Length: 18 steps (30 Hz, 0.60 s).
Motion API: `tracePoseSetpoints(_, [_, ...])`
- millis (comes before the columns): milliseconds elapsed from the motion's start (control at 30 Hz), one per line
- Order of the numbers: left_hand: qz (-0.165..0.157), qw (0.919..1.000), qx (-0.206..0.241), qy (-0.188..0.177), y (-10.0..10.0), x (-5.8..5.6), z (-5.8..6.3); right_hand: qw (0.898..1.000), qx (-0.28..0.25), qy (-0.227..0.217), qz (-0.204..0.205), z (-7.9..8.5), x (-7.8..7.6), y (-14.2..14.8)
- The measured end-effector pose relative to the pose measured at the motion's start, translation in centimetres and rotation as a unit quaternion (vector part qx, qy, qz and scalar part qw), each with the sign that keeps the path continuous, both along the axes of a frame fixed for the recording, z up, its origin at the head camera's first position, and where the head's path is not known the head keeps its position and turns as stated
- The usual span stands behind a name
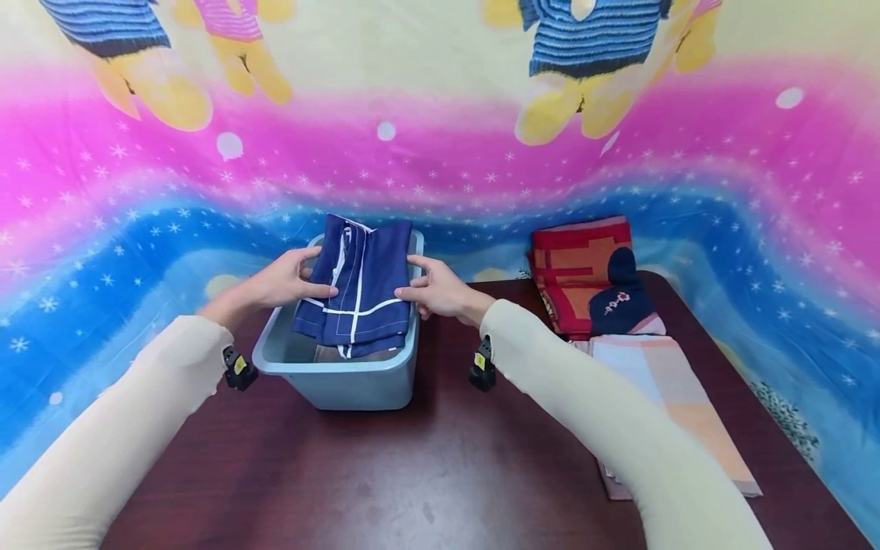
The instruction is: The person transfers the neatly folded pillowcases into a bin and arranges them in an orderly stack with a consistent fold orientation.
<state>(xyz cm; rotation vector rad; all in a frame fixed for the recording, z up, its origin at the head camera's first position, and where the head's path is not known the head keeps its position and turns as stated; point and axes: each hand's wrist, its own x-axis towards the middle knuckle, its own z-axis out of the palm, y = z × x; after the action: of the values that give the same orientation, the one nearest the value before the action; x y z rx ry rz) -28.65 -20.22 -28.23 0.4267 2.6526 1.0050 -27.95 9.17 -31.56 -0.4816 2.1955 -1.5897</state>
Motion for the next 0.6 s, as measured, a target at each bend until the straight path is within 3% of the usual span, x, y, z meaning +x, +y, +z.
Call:
tracePoseSetpoints(133, [0.006,1.0000,0.004,0.004,-0.3,-0.4,-0.8,1.000,-0.002,-0.003,-0.002,-0.2,-0.2,-0.6])
tracePoseSetpoints(400, [0.003,0.9999,0.012,-0.003,-0.4,-0.4,-2.5,0.999,0.044,-0.005,0.000,-0.8,-0.1,-1.0])
tracePoseSetpoints(600, [0.026,0.9996,-0.005,0.007,-0.5,-0.2,-4.2,0.997,0.069,0.025,0.002,-1.0,0.2,-1.2])
